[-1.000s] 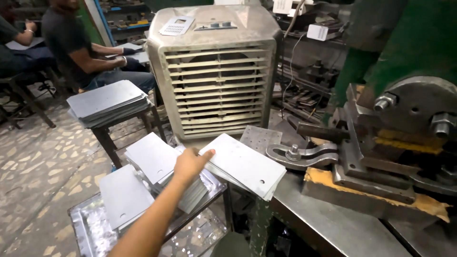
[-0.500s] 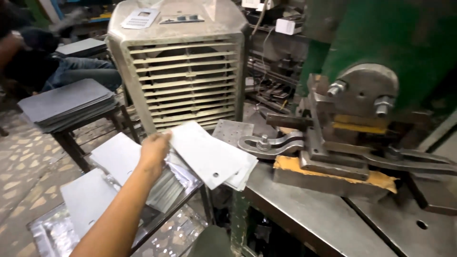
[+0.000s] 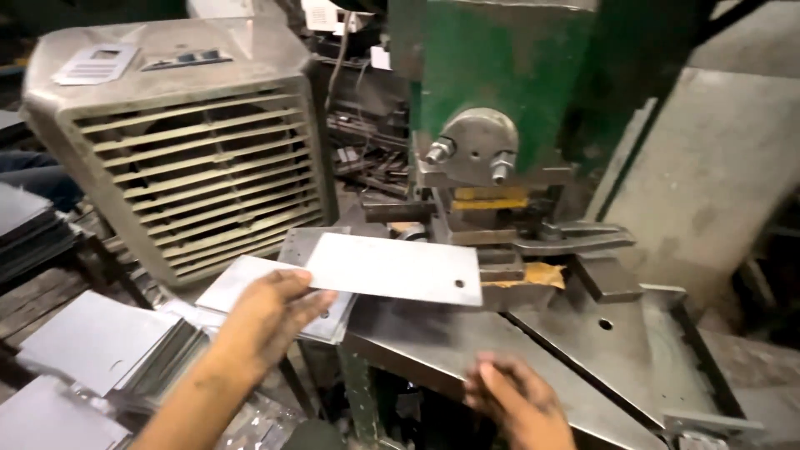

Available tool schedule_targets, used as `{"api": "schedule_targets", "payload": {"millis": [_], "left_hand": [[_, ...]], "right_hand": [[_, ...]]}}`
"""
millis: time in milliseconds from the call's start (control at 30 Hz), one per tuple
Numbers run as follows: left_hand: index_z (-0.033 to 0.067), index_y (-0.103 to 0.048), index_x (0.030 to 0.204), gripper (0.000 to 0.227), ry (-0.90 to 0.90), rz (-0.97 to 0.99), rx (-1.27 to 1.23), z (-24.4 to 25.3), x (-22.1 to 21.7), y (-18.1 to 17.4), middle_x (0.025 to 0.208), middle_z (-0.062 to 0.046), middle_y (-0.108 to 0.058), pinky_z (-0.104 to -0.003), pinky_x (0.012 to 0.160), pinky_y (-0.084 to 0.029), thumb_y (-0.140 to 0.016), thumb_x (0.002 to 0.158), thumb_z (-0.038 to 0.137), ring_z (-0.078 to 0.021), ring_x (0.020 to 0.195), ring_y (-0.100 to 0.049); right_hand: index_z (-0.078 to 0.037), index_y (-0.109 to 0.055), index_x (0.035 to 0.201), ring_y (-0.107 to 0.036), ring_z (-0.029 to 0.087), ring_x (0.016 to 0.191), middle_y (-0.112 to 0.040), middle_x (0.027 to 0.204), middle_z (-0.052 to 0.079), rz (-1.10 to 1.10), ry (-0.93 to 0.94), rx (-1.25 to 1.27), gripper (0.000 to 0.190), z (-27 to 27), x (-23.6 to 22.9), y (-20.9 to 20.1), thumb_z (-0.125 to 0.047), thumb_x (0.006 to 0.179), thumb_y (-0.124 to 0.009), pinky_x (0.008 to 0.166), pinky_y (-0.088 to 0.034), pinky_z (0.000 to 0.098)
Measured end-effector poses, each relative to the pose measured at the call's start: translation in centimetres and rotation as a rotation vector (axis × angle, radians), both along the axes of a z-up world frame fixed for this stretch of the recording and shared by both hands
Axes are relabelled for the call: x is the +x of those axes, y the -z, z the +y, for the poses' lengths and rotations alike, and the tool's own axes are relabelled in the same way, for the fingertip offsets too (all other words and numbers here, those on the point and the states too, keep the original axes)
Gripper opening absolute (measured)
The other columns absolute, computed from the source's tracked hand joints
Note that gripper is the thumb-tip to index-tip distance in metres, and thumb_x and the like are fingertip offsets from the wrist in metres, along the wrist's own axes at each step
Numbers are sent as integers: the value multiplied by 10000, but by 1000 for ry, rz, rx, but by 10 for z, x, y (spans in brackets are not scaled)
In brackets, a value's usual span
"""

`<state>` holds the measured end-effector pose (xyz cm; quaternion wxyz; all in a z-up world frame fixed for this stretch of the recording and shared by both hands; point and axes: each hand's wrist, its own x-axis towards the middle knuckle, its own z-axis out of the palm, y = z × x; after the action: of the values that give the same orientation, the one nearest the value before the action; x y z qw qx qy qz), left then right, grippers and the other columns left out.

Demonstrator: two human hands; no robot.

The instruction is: Operating a stamping press machine to process and shape metal plates.

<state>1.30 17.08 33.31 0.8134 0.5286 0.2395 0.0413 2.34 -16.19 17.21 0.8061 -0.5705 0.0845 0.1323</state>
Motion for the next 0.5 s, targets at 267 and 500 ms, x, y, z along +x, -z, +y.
{"api": "schedule_targets", "payload": {"millis": [267, 500], "left_hand": [[-66, -474, 1095, 167, 30, -132, -168, -65, 28, 44, 1123, -231, -580, -406, 956, -562, -528, 971, 32, -372, 1066, -685], [-129, -418, 1296, 384, -2, -263, -100, -77, 55, 50, 1205, -242, -604, -348, 983, -570, -541, 960, 12, -292, 1088, -702]], "right_hand": [[3, -668, 1111, -711, 218, 956, -733, 1057, 123, -94, 131, 163, 233, 34, 44, -82, -147, 934, -636, 857, -592, 345], [-50, -645, 1001, -707, 163, 764, -719, 909, 78, 10, 209, 165, 112, 41, 106, -81, -158, 974, -646, 690, -606, 306]]}}
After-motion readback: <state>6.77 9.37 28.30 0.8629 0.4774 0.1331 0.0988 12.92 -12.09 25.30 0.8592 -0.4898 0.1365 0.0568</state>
